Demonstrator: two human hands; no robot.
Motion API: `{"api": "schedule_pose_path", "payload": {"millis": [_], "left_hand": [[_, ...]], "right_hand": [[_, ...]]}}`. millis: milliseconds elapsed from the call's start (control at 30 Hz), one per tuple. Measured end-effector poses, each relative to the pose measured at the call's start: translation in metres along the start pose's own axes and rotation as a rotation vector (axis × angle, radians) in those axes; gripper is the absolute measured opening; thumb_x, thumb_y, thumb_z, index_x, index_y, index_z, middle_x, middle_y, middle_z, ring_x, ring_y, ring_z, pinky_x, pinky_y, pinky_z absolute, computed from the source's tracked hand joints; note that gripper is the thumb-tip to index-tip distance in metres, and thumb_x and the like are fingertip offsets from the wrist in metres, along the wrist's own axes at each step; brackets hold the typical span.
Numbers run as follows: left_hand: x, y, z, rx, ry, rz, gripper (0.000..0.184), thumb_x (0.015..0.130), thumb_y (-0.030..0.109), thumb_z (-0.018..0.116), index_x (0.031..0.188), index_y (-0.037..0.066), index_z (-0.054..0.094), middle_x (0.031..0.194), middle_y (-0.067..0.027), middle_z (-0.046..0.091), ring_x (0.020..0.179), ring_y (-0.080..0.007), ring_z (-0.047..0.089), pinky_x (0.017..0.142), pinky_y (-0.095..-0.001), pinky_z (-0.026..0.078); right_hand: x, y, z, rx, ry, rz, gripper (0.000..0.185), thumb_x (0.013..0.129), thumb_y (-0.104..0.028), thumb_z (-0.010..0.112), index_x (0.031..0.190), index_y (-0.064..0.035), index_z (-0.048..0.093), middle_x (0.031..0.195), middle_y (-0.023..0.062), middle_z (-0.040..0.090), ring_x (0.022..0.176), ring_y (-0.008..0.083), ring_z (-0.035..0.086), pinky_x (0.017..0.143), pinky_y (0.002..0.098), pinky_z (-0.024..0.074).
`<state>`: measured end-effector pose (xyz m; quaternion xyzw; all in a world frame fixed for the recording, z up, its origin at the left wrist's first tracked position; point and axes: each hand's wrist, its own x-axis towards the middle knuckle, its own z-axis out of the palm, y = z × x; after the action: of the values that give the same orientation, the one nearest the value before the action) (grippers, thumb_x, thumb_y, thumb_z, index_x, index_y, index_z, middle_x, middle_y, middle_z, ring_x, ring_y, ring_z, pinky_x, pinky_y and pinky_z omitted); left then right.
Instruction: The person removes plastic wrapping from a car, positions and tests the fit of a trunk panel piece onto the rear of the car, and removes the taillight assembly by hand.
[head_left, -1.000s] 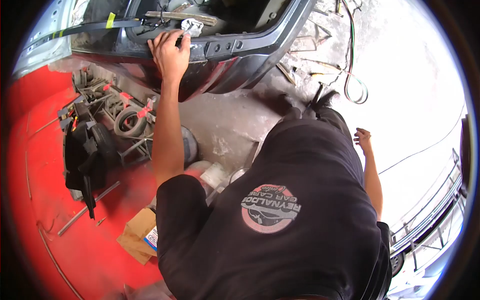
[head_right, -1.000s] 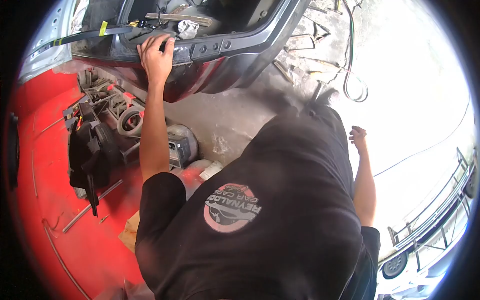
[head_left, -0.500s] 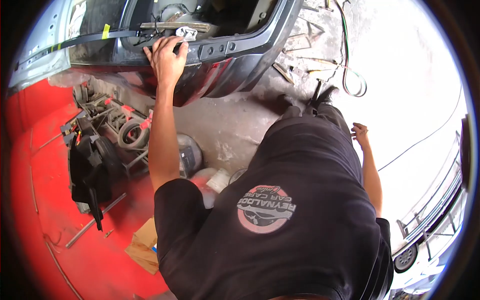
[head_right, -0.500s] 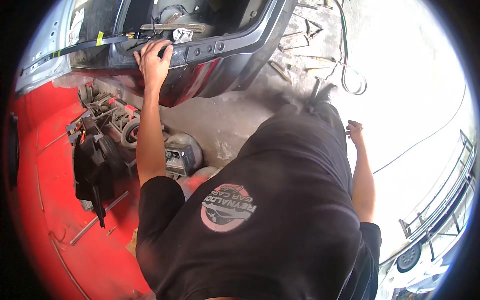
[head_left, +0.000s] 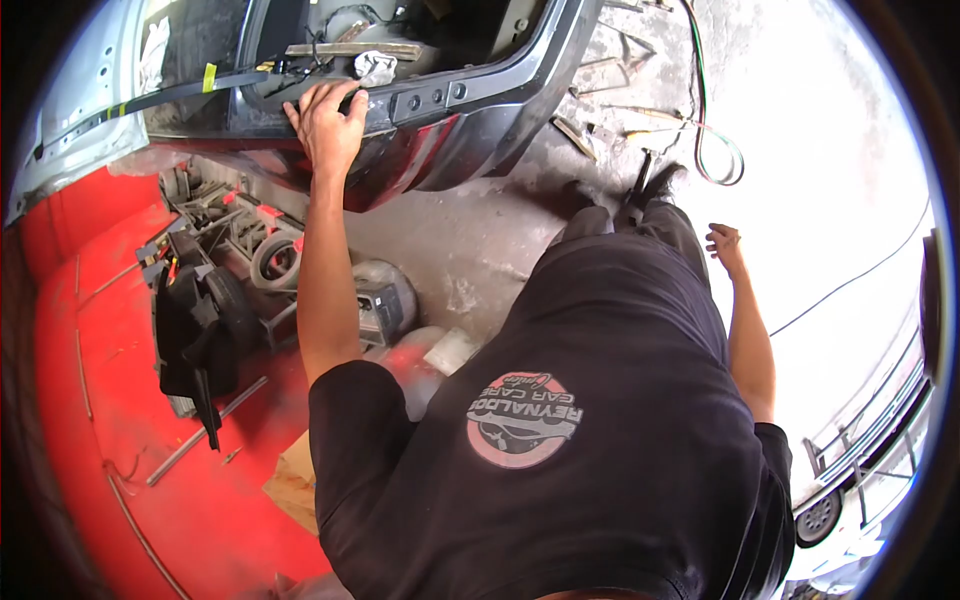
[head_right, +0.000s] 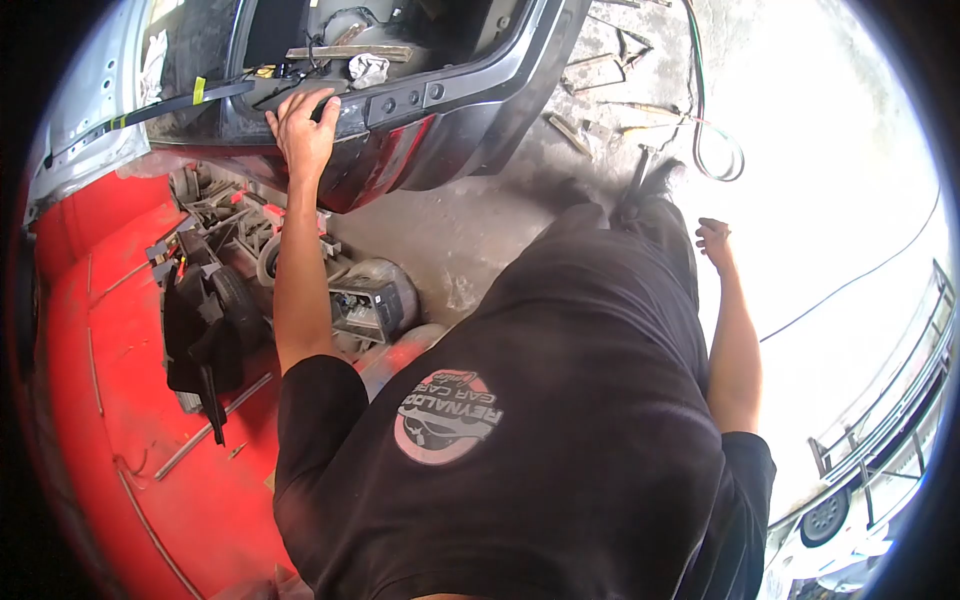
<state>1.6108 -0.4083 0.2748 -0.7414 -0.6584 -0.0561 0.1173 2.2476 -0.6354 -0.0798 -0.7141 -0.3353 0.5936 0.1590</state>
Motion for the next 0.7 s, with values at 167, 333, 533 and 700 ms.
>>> {"api": "schedule_pose_path", "payload": {"millis": [167,333,533,700], "left_hand": [[0.001,0.001,0.0,0.006,0.002,-0.006,0.021,0.088,0.033,0.075,0.105,0.02,0.078,0.112,0.0028,0.074,0.126,-0.0231,0.056,0.121,-0.0683,0.017],[0.001,0.004,-0.002,0.008,-0.009,-0.017,0.021,0.088,0.033,0.075,0.104,0.021,0.079,0.11,0.0025,0.073,0.125,-0.0233,0.057,0.121,-0.0678,0.017],[0.0,0.004,-0.002,-0.015,0.004,-0.023,0.021,0.088,0.033,0.075,0.104,0.02,0.079,0.111,0.0023,0.074,0.126,-0.0232,0.056,0.122,-0.0661,0.016],[-0.001,0.004,-0.001,-0.028,0.029,-0.024,0.021,0.088,0.033,0.075,0.104,0.019,0.079,0.112,0.0016,0.074,0.125,-0.0237,0.057,0.122,-0.066,0.017]], "right_hand": [[0.005,0.001,-0.002,0.019,-0.032,0.005,0.05,0.086,-0.015,0.057,0.13,0.0091,0.065,0.093,0.015,0.074,0.068,0.0165,0.068,0.056,0.0299,0.0543],[0.004,0.009,-0.009,-0.002,-0.032,0.049,0.05,0.086,-0.015,0.057,0.13,0.0092,0.065,0.093,0.0156,0.074,0.068,0.0169,0.067,0.056,0.0308,0.0543],[0.0,0.003,-0.017,-0.035,-0.029,0.04,0.051,0.087,-0.014,0.056,0.131,0.009,0.064,0.093,0.0156,0.073,0.069,0.0176,0.067,0.057,0.0312,0.0541],[0.001,-0.011,-0.016,-0.039,-0.028,0.032,0.051,0.087,-0.013,0.054,0.132,0.009,0.064,0.093,0.0159,0.073,0.069,0.0178,0.067,0.057,0.0311,0.0539]]}}
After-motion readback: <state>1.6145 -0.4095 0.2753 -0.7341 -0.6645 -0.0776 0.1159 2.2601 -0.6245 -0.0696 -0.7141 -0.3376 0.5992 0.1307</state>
